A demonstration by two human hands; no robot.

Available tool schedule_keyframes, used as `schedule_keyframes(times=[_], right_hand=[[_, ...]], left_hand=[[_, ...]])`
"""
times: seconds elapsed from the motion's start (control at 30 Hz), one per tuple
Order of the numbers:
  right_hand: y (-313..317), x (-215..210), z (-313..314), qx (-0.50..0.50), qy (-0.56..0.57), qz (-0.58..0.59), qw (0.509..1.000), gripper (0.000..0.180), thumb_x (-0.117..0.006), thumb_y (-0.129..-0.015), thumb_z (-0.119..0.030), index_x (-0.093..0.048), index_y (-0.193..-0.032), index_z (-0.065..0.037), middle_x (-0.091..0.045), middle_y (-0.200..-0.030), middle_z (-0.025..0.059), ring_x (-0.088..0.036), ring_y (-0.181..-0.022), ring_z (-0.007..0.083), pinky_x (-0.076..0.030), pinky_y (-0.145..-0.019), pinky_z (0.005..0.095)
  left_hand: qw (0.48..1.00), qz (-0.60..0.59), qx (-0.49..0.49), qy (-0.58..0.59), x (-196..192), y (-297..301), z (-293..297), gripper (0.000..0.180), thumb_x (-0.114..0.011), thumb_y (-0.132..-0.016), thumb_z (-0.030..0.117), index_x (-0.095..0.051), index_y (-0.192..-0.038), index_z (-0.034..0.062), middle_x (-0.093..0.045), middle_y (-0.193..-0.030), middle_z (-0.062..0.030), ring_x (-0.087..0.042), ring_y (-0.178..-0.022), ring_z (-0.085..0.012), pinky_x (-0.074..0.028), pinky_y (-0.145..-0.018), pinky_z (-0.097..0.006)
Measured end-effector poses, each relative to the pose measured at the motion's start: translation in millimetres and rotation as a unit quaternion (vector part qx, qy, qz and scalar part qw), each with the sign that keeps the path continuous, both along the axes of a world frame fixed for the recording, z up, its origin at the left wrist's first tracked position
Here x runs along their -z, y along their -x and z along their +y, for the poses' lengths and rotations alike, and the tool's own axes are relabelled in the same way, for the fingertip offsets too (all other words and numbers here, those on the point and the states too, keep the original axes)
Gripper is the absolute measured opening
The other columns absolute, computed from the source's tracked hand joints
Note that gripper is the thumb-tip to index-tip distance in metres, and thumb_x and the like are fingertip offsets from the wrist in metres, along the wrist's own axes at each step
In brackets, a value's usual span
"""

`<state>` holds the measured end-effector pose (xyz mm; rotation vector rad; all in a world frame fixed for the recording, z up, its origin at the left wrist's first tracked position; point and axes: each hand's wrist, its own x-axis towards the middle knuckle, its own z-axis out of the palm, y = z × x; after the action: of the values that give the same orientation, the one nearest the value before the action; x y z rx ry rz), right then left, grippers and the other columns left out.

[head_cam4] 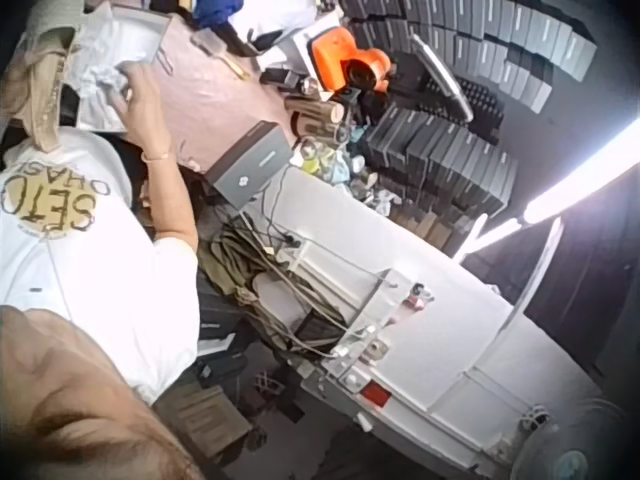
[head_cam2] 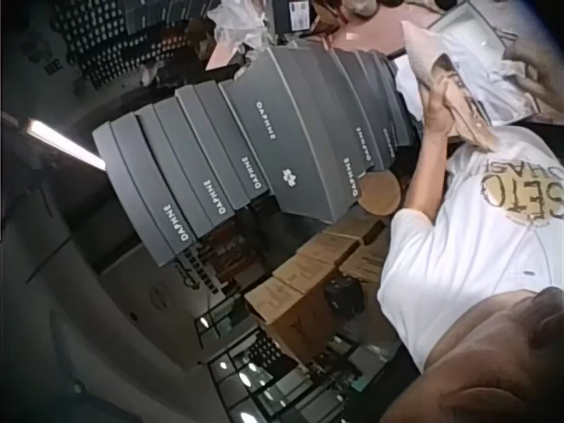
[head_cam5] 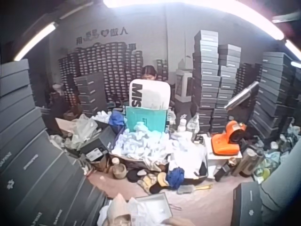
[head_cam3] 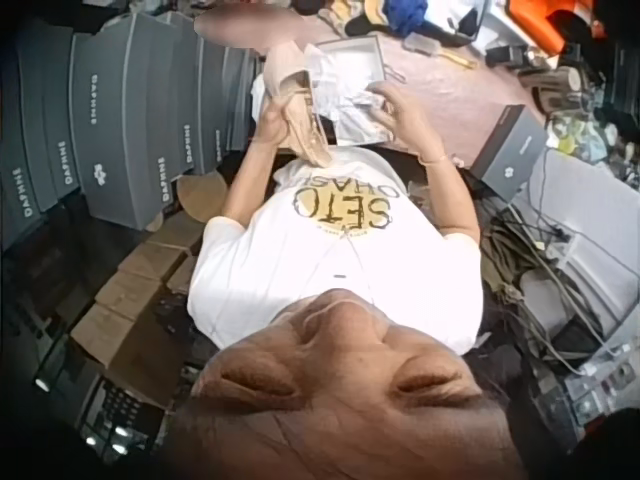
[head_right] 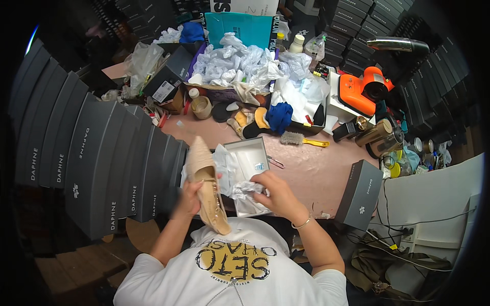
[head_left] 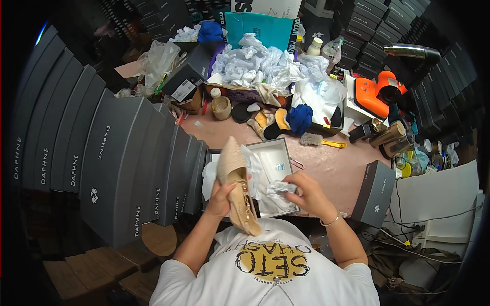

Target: Inspecting a pair of high-heeled shoes, cleaning the soles with a brush, and packing them into a shoebox.

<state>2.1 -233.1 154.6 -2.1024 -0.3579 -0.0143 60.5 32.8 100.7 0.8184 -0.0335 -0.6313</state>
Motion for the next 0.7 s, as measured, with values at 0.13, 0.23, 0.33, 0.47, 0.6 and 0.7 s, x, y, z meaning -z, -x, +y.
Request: schedule_keyframes(times=[0.13, 0.23, 0.33, 0.47, 0.6, 0.7], right_hand=[[13.7, 4.6, -9.8, 0.143, -0.366, 0.174, 0.903, 0.024, -0.061, -0.079, 0.003, -0.053, -0.101, 0.000, -0.056, -0.091, 0.0008, -0.053, -0.078, 0.0047, -0.045, -0.067, 0.0201], [3.5, 36.8, 0.7, 0.133, -0.375, 0.196, 0.896, 0.025, -0.061, -0.079, 0.004, -0.052, -0.102, -0.001, -0.055, -0.094, 0.0008, -0.052, -0.082, 0.0049, -0.045, -0.068, 0.0198], [-2.2, 27.9, 15.7, 0.175, -0.413, 0.124, 0.885, 0.028, -0.059, -0.080, 0.005, -0.052, -0.106, -0.001, -0.055, -0.097, 0.0004, -0.052, -0.084, 0.0048, -0.045, -0.069, 0.0197], [-10.9, 29.4, 15.0, 0.147, -0.425, 0.127, 0.884, 0.036, -0.057, -0.080, 0.006, -0.050, -0.114, -0.001, -0.054, -0.098, 0.0011, -0.052, -0.084, 0.0065, -0.046, -0.070, 0.0193], [-11.0, 10.7, 50.7, 0.063, -0.079, -0.024, 0.995, 0.028, -0.065, -0.073, 0.001, -0.058, -0.100, -0.005, -0.057, -0.091, 0.0082, -0.057, -0.077, 0.0187, -0.048, -0.066, 0.0268], [-15.1, 46.0, 65.7, 0.066, 0.120, -0.138, 0.981, 0.024, -0.068, -0.068, -0.006, -0.059, -0.090, -0.007, -0.055, -0.086, 0.0114, -0.056, -0.076, 0.0274, -0.047, -0.063, 0.0330]], left_hand=[[0.940, -0.155, 0.073, 0.294, -75.3, -10.8, 12.7, 0.058, -0.063, -0.078, 0.021, -0.043, -0.128, -0.0008, -0.054, -0.118, -0.0270, -0.062, -0.098, -0.0323, -0.055, -0.076, -0.036], [0.969, 0.100, 0.074, 0.214, -2.2, -38.7, 22.1, 0.061, -0.053, -0.083, 0.032, -0.041, -0.126, -0.0096, -0.053, -0.118, -0.0275, -0.063, -0.088, -0.0330, -0.057, -0.076, -0.037], [0.965, 0.189, 0.055, 0.175, 12.0, -20.3, -0.7, 0.063, -0.048, -0.085, 0.033, -0.039, -0.128, -0.0113, -0.053, -0.118, -0.0266, -0.063, -0.092, -0.0339, -0.056, -0.081, -0.039], [0.966, 0.214, 0.114, 0.093, 16.4, 8.3, -27.3, 0.049, -0.056, -0.086, 0.014, -0.041, -0.128, -0.0051, -0.053, -0.120, -0.0230, -0.060, -0.105, -0.0367, -0.052, -0.091, -0.044], [0.986, 0.133, 0.073, 0.065, 25.6, 27.7, -30.5, 0.056, -0.059, -0.089, 0.032, -0.038, -0.133, 0.0024, -0.053, -0.123, -0.0155, -0.057, -0.109, -0.0297, -0.047, -0.095, -0.046], [0.982, 0.178, 0.027, 0.055, 22.9, 32.7, -34.1, 0.053, -0.048, -0.094, 0.044, -0.038, -0.131, 0.0074, -0.054, -0.116, -0.0112, -0.057, -0.106, -0.0230, -0.050, -0.090, -0.042]])
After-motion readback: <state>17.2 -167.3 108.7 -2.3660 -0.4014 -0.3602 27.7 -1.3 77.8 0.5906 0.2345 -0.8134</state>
